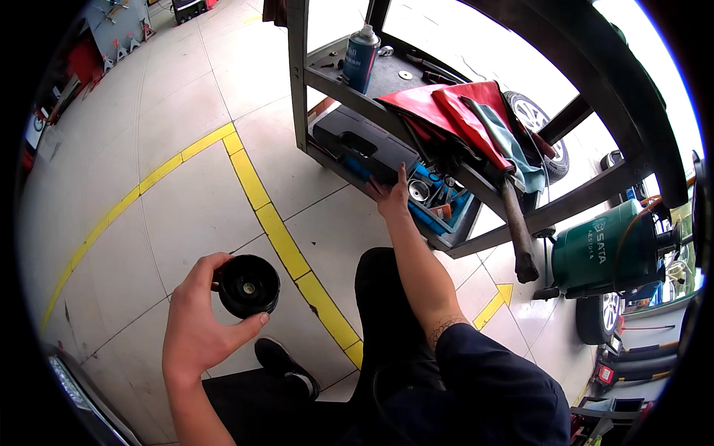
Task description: The person picks up a cylindrical car part and sprays it with a cleaning agent over a bin. They then walk to a tool cart, select a brush, and scrub the part. The person continues to handle the part and tools within the garage.
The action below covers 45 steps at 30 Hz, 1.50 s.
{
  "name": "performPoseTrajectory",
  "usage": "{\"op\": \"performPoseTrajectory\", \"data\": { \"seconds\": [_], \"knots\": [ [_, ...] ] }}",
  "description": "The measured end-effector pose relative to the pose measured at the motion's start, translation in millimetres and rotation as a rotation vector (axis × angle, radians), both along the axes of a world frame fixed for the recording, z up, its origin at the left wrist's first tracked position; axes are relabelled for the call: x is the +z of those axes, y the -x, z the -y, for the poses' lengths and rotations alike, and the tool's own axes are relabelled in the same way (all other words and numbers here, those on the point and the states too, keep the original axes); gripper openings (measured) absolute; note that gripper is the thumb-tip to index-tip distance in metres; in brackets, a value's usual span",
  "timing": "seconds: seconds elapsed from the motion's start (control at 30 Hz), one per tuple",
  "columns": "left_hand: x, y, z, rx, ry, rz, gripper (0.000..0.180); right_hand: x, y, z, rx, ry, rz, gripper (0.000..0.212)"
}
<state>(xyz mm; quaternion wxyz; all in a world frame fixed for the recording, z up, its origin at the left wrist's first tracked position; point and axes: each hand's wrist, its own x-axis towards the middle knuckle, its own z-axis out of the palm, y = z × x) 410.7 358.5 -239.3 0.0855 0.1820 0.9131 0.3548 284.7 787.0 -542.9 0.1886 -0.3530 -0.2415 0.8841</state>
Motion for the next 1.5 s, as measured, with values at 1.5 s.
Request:
{"op": "performPoseTrajectory", "data": {
  "seconds": [1.5],
  "knots": [
    [5.4,-9.1,-35.8,-0.063,0.084,0.020,0.073,-2.5,-35.8,47.8,1.257,-0.483,0.093,0.052]
  ]
}}
